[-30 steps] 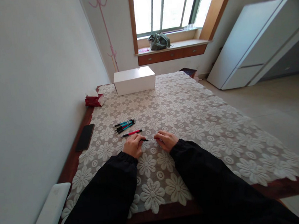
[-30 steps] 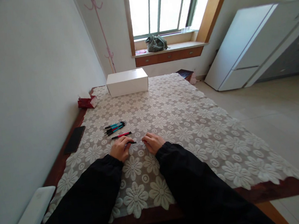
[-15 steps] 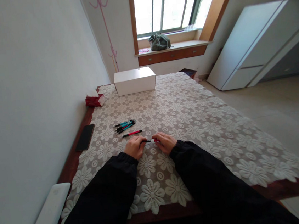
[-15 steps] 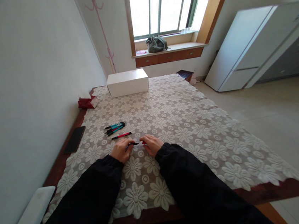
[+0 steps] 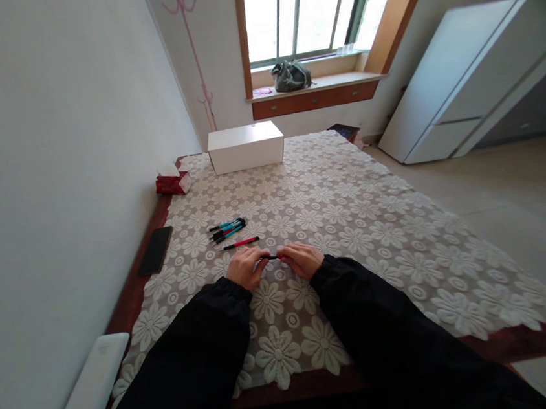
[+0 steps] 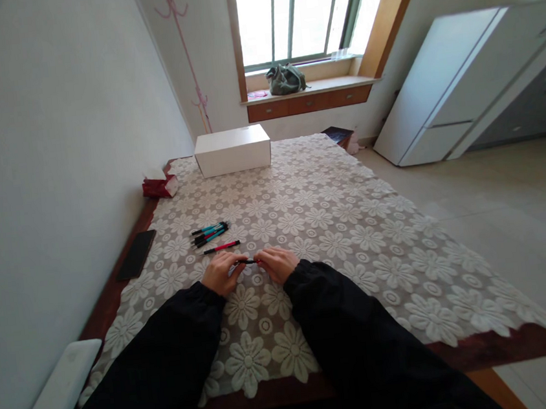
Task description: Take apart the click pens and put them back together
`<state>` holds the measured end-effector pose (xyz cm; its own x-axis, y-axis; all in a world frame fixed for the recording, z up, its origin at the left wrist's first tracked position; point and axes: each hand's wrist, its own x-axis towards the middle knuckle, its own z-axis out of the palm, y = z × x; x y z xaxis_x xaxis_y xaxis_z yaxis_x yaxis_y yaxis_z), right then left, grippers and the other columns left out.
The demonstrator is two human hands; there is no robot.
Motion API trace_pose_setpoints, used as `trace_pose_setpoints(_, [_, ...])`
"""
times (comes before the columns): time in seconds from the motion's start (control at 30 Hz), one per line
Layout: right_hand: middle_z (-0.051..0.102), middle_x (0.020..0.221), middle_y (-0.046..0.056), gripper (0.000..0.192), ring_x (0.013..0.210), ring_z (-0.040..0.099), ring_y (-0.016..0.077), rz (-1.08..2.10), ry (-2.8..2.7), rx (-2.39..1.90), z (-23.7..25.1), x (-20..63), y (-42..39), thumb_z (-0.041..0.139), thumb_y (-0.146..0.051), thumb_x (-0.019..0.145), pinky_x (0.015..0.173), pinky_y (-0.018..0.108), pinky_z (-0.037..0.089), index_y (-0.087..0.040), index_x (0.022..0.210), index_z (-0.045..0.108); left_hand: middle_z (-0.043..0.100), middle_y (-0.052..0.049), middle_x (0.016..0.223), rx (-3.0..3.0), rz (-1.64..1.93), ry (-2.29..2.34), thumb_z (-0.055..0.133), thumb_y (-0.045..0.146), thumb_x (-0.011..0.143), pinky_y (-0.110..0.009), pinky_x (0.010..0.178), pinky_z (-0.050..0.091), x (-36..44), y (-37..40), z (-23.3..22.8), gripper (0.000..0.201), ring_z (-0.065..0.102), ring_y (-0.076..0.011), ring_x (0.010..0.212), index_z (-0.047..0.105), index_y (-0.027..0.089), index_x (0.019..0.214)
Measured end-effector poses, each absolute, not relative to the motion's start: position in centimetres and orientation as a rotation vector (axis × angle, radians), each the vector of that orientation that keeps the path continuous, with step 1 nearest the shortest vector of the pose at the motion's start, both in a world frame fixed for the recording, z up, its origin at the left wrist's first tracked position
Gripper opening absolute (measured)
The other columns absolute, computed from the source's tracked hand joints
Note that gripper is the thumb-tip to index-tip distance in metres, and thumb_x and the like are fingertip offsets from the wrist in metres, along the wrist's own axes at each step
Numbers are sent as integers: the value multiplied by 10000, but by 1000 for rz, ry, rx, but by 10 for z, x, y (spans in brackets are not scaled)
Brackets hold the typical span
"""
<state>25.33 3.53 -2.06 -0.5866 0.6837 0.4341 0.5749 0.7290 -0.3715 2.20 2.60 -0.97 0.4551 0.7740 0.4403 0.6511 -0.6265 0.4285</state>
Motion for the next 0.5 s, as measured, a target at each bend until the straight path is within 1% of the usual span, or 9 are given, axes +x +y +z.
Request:
trace_pose_setpoints(0.1, [687, 928, 54, 179, 853, 640, 175, 280, -2362, -996, -24, 253, 36, 456, -277, 1009, 767, 273, 490, -226, 1067, 618, 746, -47, 957, 2506, 929, 1225, 585, 264, 943, -376, 846, 528, 22, 25, -9, 146, 662, -220, 910, 692, 222, 1033])
trace_pose_setpoints(0.17, [686, 953, 62, 152, 878, 640, 185, 310, -2331, -1011, -27, 253, 36, 512, -275, 979, 781, 284, 498, -215, 1085, 604, 745, -48, 948, 2499, 951, 1231, 592, 263, 940, -373, 841, 529, 22, 25, -8, 142, 663, -218, 903, 693, 222, 1031])
trace_pose_setpoints(0.23, [683, 947, 66, 147, 863, 641, 188, 336, -2301, -1025, -30, 252, 37, 551, -259, 948, 774, 291, 506, -202, 1076, 593, 745, -50, 945, 2490, 975, 1238, 599, 258, 935, -368, 839, 531, 23, 24, -8, 134, 666, -214, 898, 695, 221, 1022])
trace_pose_setpoints(0.37, [679, 883, 56, 111, 816, 637, 181, 308, -2320, -1033, -28, 252, 37, 522, -244, 956, 745, 281, 500, -206, 1012, 610, 746, -47, 919, 2491, 990, 1214, 606, 247, 930, -358, 829, 535, 22, 25, -7, 120, 669, -207, 879, 698, 221, 1001])
trace_pose_setpoints(0.5, [690, 884, 50, 196, 814, 642, 176, 224, -2379, -1035, -19, 253, 35, 463, -307, 1008, 740, 273, 480, -224, 994, 639, 747, -42, 893, 2502, 995, 1177, 613, 242, 925, -352, 816, 537, 23, 25, -7, 121, 670, -207, 875, 699, 222, 1008])
